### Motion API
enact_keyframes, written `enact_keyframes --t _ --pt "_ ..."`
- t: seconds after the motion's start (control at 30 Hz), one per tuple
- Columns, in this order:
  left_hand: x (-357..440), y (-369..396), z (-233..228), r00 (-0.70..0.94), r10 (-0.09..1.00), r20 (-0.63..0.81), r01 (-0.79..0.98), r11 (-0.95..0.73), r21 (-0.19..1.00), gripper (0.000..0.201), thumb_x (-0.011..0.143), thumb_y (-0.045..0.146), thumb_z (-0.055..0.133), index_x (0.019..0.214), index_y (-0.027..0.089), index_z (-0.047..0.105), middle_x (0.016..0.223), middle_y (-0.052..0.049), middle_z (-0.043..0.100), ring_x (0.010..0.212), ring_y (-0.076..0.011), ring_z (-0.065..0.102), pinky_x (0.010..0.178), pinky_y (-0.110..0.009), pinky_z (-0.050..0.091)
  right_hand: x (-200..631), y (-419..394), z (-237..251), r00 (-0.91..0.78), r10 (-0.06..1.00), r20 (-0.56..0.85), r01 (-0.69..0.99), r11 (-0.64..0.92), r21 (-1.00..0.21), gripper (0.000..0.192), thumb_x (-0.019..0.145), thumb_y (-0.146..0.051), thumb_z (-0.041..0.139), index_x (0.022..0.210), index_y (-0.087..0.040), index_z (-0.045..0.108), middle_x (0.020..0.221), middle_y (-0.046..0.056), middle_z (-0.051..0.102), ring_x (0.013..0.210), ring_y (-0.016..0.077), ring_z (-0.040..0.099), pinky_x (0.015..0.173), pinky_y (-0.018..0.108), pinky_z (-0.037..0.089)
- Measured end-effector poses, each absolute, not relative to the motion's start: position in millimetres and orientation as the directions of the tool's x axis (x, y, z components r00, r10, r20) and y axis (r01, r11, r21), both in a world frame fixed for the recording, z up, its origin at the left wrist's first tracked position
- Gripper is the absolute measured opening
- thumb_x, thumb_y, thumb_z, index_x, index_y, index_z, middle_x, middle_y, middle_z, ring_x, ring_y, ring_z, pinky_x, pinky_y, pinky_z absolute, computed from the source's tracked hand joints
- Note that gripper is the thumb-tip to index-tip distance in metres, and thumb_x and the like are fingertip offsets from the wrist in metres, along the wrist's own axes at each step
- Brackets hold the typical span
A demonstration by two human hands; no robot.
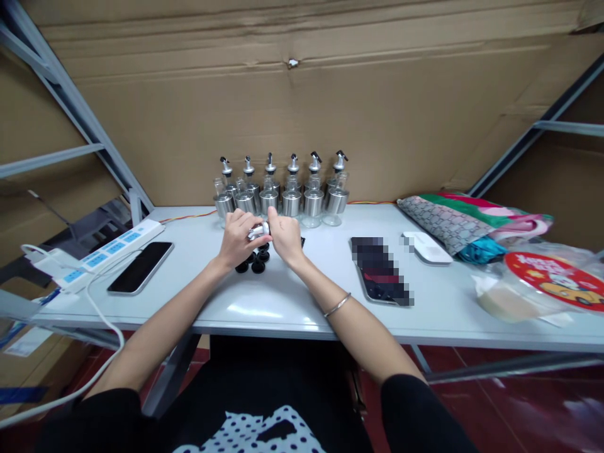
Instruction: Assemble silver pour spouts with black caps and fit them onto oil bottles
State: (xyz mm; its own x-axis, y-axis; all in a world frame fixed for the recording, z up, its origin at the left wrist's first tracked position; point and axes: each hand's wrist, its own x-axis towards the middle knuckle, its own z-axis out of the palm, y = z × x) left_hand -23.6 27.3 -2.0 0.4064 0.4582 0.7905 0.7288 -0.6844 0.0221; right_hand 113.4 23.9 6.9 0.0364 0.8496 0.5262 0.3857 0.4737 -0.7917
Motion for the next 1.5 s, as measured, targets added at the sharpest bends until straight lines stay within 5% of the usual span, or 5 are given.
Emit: enact_keyframes --t 0.23,0.57,0.87,1.13,1.5 --pt "-15.0 21.0 1.1 0.299 0.628 0.719 0.666 -0.677 0.314 0.049 0.086 0.063 0.04 0.08 0.018 0.061 0.069 -0.002 0.057 0.078 -0.0182 0.045 0.075 -0.033 0.029 114.8 21.1 5.1 0.081 0.722 0.687 0.554 0.54 -0.633 0.063 0.092 -0.055 0.02 0.042 -0.02 0.033 0.041 0.001 0.037 0.04 0.0099 0.034 0.048 0.028 0.021" --pt "4.4 23.5 -2.8 0.195 0.832 0.52 0.276 -0.555 0.785 0.059 0.082 0.07 0.035 0.064 0.017 0.052 0.063 0.001 0.045 0.067 -0.0134 0.042 0.069 -0.028 0.034 133.1 33.5 7.0 -0.195 0.205 0.959 0.835 0.547 0.053 0.057 0.098 -0.027 0.024 0.044 -0.019 0.043 0.038 -0.001 0.039 0.039 0.0094 0.03 0.049 0.029 0.019" --pt "11.2 13.5 -3.3 0.295 0.942 0.159 -0.184 -0.107 0.977 0.057 0.071 0.072 0.054 0.062 0.018 0.038 0.058 0.005 0.026 0.053 -0.0069 0.022 0.05 -0.022 0.021 139.8 32.4 9.0 -0.362 0.036 0.931 0.778 0.563 0.281 0.051 0.098 -0.028 0.027 0.05 -0.019 0.041 0.045 -0.002 0.041 0.047 0.0116 0.033 0.054 0.03 0.021" --pt "-7.0 18.1 4.2 0.358 0.867 0.348 0.032 -0.384 0.923 0.056 0.075 0.075 0.044 0.072 0.018 0.044 0.063 0.003 0.038 0.059 -0.0102 0.035 0.058 -0.025 0.033 135.1 24.3 7.4 -0.104 0.51 0.854 0.682 0.661 -0.312 0.048 0.096 -0.044 0.019 0.06 -0.021 0.041 0.054 0.0 0.044 0.051 0.012 0.04 0.056 0.026 0.029" --pt "-29.7 29.7 -1.6 0.468 0.584 0.663 0.621 -0.751 0.223 0.03 0.086 0.036 0.056 0.109 0.018 0.051 0.096 -0.006 0.058 0.088 -0.0178 0.054 0.079 -0.029 0.039 133.1 31.0 9.9 -0.164 0.931 0.325 0.32 0.362 -0.876 0.062 0.081 -0.071 0.036 0.048 -0.018 0.044 0.042 -0.003 0.046 0.041 0.009 0.044 0.051 0.024 0.035"
